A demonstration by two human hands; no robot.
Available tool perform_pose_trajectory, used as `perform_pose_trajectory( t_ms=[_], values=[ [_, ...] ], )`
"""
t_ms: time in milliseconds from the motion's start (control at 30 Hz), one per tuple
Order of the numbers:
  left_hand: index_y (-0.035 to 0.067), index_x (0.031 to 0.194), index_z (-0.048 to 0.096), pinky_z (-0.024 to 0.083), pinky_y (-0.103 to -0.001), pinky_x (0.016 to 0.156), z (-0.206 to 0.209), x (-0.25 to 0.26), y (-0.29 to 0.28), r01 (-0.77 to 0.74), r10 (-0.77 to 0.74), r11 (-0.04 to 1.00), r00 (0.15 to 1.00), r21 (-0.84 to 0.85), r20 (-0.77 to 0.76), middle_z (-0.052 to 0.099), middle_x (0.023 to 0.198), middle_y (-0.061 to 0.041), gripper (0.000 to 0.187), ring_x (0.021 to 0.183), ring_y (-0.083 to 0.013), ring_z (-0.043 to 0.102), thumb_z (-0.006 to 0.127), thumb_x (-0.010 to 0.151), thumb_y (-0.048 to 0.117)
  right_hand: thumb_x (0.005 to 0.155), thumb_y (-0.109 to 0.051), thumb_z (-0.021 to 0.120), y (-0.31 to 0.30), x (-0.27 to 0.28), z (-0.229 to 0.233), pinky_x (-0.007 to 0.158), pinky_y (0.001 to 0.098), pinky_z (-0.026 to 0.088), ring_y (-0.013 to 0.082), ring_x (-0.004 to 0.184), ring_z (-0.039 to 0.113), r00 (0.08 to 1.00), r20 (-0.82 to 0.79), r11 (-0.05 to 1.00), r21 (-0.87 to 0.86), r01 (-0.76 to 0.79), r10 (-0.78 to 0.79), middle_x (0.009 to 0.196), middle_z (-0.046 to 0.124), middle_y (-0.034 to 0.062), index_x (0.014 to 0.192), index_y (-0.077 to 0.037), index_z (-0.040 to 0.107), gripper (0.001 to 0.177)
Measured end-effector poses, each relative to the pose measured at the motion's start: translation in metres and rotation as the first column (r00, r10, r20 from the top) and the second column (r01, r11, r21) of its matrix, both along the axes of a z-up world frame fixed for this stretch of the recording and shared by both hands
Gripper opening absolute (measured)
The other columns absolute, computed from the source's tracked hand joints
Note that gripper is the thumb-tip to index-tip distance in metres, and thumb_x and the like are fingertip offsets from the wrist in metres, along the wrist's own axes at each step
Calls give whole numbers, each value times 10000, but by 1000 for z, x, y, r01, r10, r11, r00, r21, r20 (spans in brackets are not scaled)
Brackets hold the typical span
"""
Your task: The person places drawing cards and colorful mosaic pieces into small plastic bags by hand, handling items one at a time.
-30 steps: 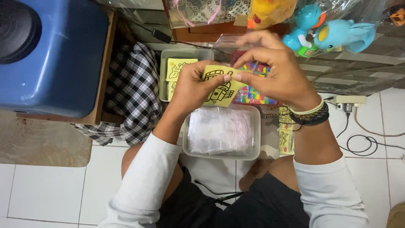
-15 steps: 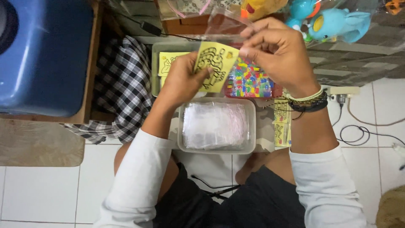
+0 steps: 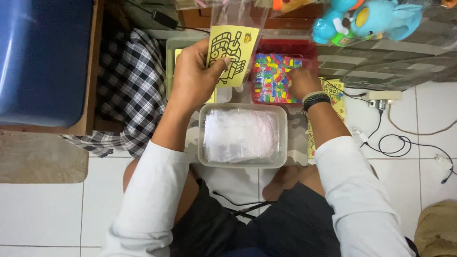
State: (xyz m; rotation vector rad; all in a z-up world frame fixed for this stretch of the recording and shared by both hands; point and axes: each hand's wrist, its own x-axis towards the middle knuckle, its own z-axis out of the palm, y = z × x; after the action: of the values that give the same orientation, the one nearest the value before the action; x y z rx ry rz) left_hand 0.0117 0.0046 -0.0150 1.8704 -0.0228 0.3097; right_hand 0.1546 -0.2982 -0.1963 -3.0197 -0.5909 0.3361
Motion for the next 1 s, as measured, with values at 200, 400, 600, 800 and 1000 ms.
perform_pose_trajectory(
  t_ms=[200,400,600,800,1000],
  values=[
    [-21,1036,712,471,-221,488,1,-1,5,16,-17,1000,999,23,44,706,767,-34,147,569,-65,558,683,898,-63,755,-86,765,-8,-6,-1,898,493,551,380,1036,676,997,2,994,-78,-74,75,1211,693,141,1282,-176,708,538],
    [-23,999,700,480,-228,482,4,-2,7,20,-23,998,999,56,48,704,755,-38,96,561,-68,561,704,906,-50,868,-9,594,-12,-13,29,780,463,539,364,844,689,988,-124,974,196,117,-94,1028,748,171,1138,-124,766,340],
    [-33,1048,699,538,-226,544,2,-2,5,49,-52,998,996,47,67,745,827,-58,149,632,-79,637,695,901,-61,883,-151,678,-23,-10,2,779,501,542,396,862,683,998,-38,984,176,-37,44,1081,742,160,1131,-98,753,265],
    [-15,1053,712,490,-225,508,-1,2,5,41,-41,999,999,16,12,732,805,-47,150,588,-76,585,716,905,-38,807,-232,724,-26,-3,-25,871,441,529,274,1091,686,955,175,971,-22,-238,238,1322,713,-21,1084,-152,758,291],
    [7,995,736,562,-323,625,-1,2,3,2,-4,998,999,-56,-37,718,677,-136,123,656,-158,660,757,884,54,789,-223,746,-20,8,41,941,500,525,370,1002,704,958,207,978,25,-206,196,950,741,61,954,-273,811,184]
  ],
)
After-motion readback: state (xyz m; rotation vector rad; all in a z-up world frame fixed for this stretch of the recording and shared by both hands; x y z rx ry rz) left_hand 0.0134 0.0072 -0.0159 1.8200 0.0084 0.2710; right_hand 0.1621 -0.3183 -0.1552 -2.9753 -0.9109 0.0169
